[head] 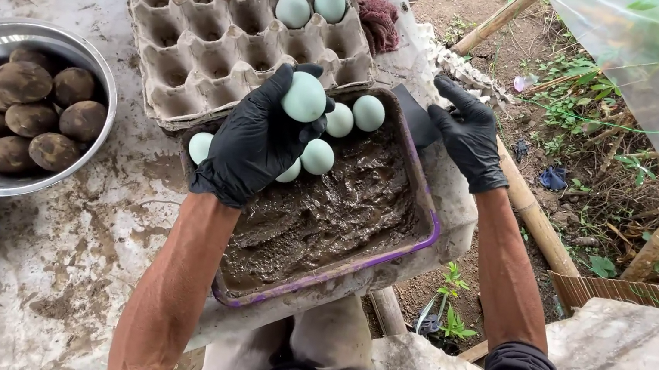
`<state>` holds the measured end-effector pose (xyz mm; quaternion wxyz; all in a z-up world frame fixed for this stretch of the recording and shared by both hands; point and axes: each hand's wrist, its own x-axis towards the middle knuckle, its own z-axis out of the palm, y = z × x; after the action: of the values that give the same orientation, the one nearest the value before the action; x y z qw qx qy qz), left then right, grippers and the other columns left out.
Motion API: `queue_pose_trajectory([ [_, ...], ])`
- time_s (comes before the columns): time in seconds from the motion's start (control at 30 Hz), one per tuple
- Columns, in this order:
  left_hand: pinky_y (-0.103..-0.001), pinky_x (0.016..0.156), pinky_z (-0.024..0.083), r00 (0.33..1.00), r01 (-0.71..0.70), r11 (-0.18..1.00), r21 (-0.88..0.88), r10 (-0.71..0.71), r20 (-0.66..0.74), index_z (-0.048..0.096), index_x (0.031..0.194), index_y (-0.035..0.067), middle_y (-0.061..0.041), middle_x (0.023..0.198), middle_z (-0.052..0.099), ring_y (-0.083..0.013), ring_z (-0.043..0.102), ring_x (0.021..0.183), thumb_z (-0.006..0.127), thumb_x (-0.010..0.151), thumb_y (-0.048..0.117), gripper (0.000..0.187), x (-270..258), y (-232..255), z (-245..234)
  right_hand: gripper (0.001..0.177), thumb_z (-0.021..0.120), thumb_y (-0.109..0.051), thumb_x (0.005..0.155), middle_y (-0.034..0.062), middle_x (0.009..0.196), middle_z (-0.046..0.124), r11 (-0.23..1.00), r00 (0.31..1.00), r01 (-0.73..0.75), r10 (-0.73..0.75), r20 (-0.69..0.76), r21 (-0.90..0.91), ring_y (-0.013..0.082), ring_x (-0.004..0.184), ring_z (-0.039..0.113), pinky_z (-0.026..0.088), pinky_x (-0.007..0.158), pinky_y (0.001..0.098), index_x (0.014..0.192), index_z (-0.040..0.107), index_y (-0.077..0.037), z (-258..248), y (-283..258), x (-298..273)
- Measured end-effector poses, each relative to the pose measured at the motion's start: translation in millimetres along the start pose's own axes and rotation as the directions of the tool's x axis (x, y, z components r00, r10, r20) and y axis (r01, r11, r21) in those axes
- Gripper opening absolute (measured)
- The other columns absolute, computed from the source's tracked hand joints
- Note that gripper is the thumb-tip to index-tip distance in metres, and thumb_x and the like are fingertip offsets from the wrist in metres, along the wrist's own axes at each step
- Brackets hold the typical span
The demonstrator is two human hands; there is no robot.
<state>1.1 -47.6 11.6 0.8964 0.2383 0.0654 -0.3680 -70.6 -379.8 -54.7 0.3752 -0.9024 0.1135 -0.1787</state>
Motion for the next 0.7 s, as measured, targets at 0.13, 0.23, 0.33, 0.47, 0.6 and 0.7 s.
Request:
queue_pose_trajectory([
  [0.13, -0.033, 0.068, 0.06, 0.999, -0.031, 0.999, -0.023, 0.032, 0.027, 0.064, 0.126, 0.001, -0.019, 0.103, 0.069, -0.0316, 0.069, 0.084, 0.064, 0.097, 0.027, 0.039, 3.0, -2.6, 9.9, 0.04, 0.078, -0.02, 0.094, 0.0106, 0.126, 0.071, 0.992, 0.99, 0.125, -0.125, -0.058, -0.003, 0.0242, 0.103, 0.067, 0.057, 0.085, 0.0367, 0.133, 0.07, -0.023, 3.2, -2.5, 27.2],
  [0.23, -0.031, 0.061, 0.051, 0.995, -0.102, 0.992, -0.079, 0.103, 0.003, 0.062, 0.114, 0.0, -0.014, 0.099, 0.066, -0.0265, 0.061, 0.08, 0.065, 0.095, 0.024, 0.031, 9.2, -8.8, 22.4, 0.055, 0.076, -0.011, 0.092, 0.0192, 0.148, 0.055, 0.937, 0.938, 0.34, -0.344, -0.046, -0.076, 0.0343, 0.134, 0.054, 0.047, 0.11, 0.0454, 0.144, 0.059, -0.012, 23.7, -7.4, 62.8],
  [0.33, -0.032, 0.056, 0.049, 0.991, -0.133, 0.99, -0.048, 0.134, 0.022, 0.059, 0.116, -0.001, -0.015, 0.093, 0.064, -0.0248, 0.058, 0.072, 0.062, 0.096, 0.022, 0.03, 6.0, -8.1, 39.0, 0.08, 0.077, -0.009, 0.09, 0.0167, 0.167, 0.03, 0.864, 0.893, 0.45, -0.438, 0.103, -0.226, 0.0394, 0.154, 0.031, 0.03, 0.126, 0.0551, 0.16, 0.04, -0.022, 49.1, -15.3, 103.4],
  [0.47, -0.029, 0.055, 0.051, 0.978, -0.154, 0.985, 0.073, 0.142, 0.154, 0.05, 0.139, 0.0, -0.014, 0.086, 0.061, -0.0231, 0.06, 0.067, 0.055, 0.099, 0.033, 0.052, 3.4, -2.8, 46.9, 0.044, 0.065, -0.014, 0.107, 0.028, 0.153, 0.048, 0.742, 0.778, 0.627, -0.608, 0.157, -0.235, 0.0476, 0.138, 0.053, 0.048, 0.112, 0.0522, 0.149, 0.058, -0.021, 86.5, -12.9, 140.0],
  [0.6, -0.029, 0.059, 0.05, 0.983, -0.158, 0.985, 0.066, 0.152, 0.099, 0.056, 0.129, 0.0, -0.012, 0.087, 0.063, -0.0225, 0.062, 0.07, 0.059, 0.097, 0.031, 0.045, 8.8, 0.8, 44.5, 0.026, 0.071, -0.003, 0.09, 0.0126, 0.112, 0.073, 0.727, 0.747, 0.657, -0.663, 0.044, -0.197, 0.0361, 0.097, 0.067, 0.041, 0.092, 0.0444, 0.114, 0.073, -0.011, 105.4, -6.8, 157.2],
  [0.7, -0.031, 0.061, 0.054, 0.99, -0.111, 0.993, -0.043, 0.114, 0.089, 0.058, 0.125, 0.0, -0.021, 0.091, 0.063, -0.0288, 0.062, 0.072, 0.063, 0.095, 0.029, 0.042, 16.7, 1.5, 34.7, 0.031, 0.054, 0.0, 0.082, 0.0211, 0.094, 0.068, 0.798, 0.795, 0.553, -0.592, -0.133, -0.24, 0.0383, 0.084, 0.064, 0.052, 0.074, 0.0477, 0.107, 0.073, -0.003, 96.5, -18.6, 153.2],
])
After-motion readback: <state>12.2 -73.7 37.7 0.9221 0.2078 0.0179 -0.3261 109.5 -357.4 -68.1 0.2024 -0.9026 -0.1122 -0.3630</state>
